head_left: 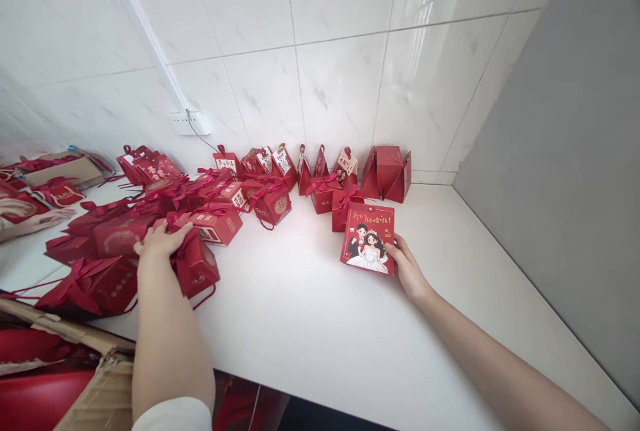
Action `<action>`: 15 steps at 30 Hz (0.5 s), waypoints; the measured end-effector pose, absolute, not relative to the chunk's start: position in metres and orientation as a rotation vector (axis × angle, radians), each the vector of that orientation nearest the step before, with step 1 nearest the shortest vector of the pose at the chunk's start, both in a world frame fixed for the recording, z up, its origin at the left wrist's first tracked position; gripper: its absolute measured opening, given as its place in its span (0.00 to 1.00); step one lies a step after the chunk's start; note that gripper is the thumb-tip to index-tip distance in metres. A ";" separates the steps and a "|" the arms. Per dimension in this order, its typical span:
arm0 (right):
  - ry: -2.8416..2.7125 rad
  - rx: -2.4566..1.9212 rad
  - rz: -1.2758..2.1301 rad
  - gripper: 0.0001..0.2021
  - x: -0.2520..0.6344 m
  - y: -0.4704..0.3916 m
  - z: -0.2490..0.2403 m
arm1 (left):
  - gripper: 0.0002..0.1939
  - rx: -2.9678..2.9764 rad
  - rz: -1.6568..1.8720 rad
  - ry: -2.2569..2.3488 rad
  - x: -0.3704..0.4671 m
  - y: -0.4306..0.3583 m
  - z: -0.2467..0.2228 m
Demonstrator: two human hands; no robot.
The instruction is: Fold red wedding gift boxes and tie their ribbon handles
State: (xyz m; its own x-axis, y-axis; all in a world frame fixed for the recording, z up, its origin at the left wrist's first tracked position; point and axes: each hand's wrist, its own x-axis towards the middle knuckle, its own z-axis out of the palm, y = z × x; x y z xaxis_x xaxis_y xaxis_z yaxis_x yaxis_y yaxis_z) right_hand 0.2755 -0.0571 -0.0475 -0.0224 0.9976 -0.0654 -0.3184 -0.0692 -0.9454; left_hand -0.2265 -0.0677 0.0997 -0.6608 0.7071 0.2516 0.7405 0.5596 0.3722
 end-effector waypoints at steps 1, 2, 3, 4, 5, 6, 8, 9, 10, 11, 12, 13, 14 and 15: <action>-0.939 -0.997 1.411 0.25 0.275 -0.057 -0.047 | 0.43 -1.298 -0.695 -2.737 -0.223 -0.059 0.095; -0.937 -0.989 1.415 0.25 0.275 -0.057 -0.047 | 0.44 -1.329 -0.703 -2.773 -0.216 -0.050 0.090; -0.933 -0.984 1.418 0.25 0.275 -0.056 -0.047 | 0.46 -1.372 -0.706 -2.803 -0.206 -0.040 0.087; -0.929 -0.977 1.421 0.25 0.274 -0.056 -0.047 | 0.47 -1.440 -0.679 -2.816 -0.192 -0.030 0.084; -0.926 -0.968 1.422 0.25 0.274 -0.055 -0.047 | 0.50 -1.489 -0.637 -2.837 -0.177 -0.021 0.081; -0.924 -0.960 1.422 0.25 0.274 -0.055 -0.047 | 0.52 -1.506 -0.609 -2.855 -0.159 -0.013 0.079; -0.921 -0.953 1.414 0.25 0.274 -0.055 -0.046 | 0.54 -1.478 -0.597 -2.915 -0.120 0.000 0.075; -0.920 -0.956 1.401 0.25 0.274 -0.055 -0.046 | 0.56 -1.430 -0.622 -2.946 -0.100 0.005 0.073; -0.920 -0.963 1.387 0.25 0.274 -0.055 -0.046 | 0.56 -1.393 -0.677 -2.957 -0.080 0.008 0.071; -0.922 -0.973 1.370 0.25 0.274 -0.055 -0.045 | 0.56 -1.385 -0.737 -2.956 -0.062 0.011 0.070; -0.925 -0.982 1.352 0.25 0.274 -0.055 -0.045 | 0.54 -1.393 -0.801 -2.937 -0.046 0.013 0.068; -0.927 -0.987 1.332 0.25 0.274 -0.054 -0.045 | 0.53 -1.408 -0.858 -2.913 -0.032 0.015 0.067; -0.929 -0.986 1.316 0.24 0.274 -0.054 -0.046 | 0.51 -1.440 -0.903 -2.883 -0.020 0.016 0.066; -0.927 -0.980 1.307 0.24 0.274 -0.053 -0.046 | 0.49 -1.484 -0.941 -2.847 -0.011 0.018 0.065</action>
